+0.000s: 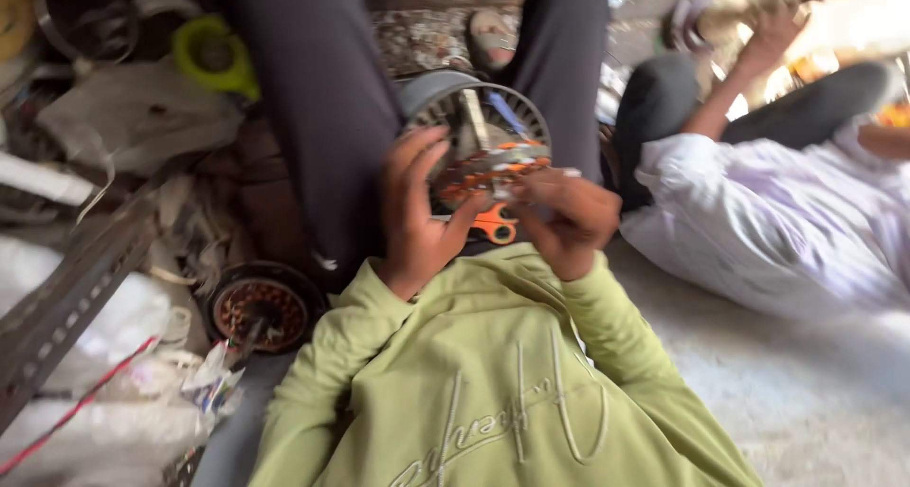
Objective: Repairing the internal wiring and connections of a ceiling fan motor stator.
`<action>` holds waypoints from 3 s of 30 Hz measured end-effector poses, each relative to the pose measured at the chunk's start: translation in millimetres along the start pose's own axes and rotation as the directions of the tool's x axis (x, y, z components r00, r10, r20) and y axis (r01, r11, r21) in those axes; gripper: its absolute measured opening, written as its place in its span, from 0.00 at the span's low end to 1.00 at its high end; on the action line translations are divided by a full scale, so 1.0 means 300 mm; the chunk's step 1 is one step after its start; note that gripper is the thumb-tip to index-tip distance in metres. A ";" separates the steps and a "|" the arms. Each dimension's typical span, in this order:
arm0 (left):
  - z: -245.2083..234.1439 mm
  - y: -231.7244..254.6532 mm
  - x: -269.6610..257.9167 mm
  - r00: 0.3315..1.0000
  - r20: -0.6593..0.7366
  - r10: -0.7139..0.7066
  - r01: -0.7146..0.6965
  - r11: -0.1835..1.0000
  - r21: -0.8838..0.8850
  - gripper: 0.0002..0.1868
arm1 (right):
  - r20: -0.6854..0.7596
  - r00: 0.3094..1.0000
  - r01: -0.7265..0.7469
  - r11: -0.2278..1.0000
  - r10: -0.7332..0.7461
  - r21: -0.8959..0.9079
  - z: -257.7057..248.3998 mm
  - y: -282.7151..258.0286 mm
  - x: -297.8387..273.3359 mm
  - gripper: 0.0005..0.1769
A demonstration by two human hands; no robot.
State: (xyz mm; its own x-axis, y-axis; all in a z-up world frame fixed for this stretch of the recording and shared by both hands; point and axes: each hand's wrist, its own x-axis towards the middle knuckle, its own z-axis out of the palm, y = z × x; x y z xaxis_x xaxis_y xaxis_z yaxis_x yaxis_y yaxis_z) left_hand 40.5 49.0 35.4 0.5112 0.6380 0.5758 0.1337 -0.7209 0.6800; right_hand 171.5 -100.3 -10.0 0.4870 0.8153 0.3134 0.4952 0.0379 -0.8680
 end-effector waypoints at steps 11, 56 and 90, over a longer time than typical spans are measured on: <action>0.071 -0.120 -0.134 0.893 0.408 -0.191 0.337 0.884 -0.323 0.25 | 0.018 0.990 0.142 0.983 -0.141 -0.117 -0.016 0.009 0.084 0.09; 0.097 -0.156 -0.129 0.853 0.445 -0.274 0.468 0.778 -0.419 0.10 | 0.201 0.979 0.106 0.934 -0.038 -0.341 0.009 -0.104 0.131 0.12; 0.136 -0.152 -0.219 0.940 0.324 -0.108 0.186 0.958 -0.219 0.17 | -0.054 0.954 -0.275 0.931 0.295 0.239 0.025 -0.003 0.009 0.09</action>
State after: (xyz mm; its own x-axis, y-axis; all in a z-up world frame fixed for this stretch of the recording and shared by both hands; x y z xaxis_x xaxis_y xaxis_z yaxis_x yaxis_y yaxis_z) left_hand 35.4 29.1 -52.0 0.7413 0.5896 0.3206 0.0372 -0.5130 0.8576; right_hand 166.9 -93.7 -11.4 0.6494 0.7578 0.0634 0.1557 -0.0509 -0.9865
